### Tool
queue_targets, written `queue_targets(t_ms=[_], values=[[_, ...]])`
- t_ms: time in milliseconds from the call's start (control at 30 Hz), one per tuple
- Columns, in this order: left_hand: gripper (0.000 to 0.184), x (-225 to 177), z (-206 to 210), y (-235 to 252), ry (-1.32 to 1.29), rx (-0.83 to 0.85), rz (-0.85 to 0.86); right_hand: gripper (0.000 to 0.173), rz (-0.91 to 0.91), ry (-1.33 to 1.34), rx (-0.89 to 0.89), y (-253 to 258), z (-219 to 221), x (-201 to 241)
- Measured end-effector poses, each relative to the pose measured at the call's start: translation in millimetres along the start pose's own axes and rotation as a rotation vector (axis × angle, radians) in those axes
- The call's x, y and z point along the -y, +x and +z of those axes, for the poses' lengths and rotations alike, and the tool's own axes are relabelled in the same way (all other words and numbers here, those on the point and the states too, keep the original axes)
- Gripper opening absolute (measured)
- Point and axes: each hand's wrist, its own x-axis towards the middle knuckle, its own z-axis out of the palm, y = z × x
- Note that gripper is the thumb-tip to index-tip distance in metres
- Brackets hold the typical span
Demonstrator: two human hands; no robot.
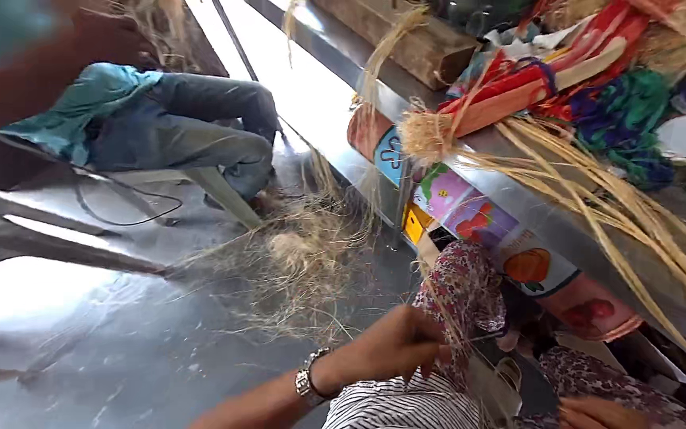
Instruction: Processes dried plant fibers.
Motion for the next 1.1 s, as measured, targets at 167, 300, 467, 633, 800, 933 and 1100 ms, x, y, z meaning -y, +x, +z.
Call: queue_targets(t_ms=[167,300,467,633,800,933,1100], values=[[0.021,-1.5,18.3,15.7,-0.146,0.165,-0.035,0.013,-0.181,-0.256,-0.090,17.3,28.1,9.2],[0.021,-5.4,21.9,16.2,-0.174,0.195,-0.054,0.016,-0.285,-0.449,-0.101,22.7,42.5,1.3],[0.022,-4.7,23.3,16.8,-0.193,0.241,0.016,0.016,-0.321,-0.448,-0.140,20.7,46.6,-6.8],[0.017,3.0,21.7,15.5,-0.203,0.149,0.112,0.016,-0.154,-0.197,-0.234,21.6,48.8,-13.5],[0.005,4.6,30.5,20.4,-0.157,0.074,0.221,0.009,0.308,0.619,-0.231,20.5,62.9,-9.6],[0.008,10.8,42.1,31.3,-0.049,0.011,0.352,0.007,0.530,0.904,-0.125,19.0,67.7,-3.7],[0.008,14.9,53.5,37.4,-0.013,-0.104,0.368,0.006,0.562,0.900,-0.119,18.6,68.1,0.1]])
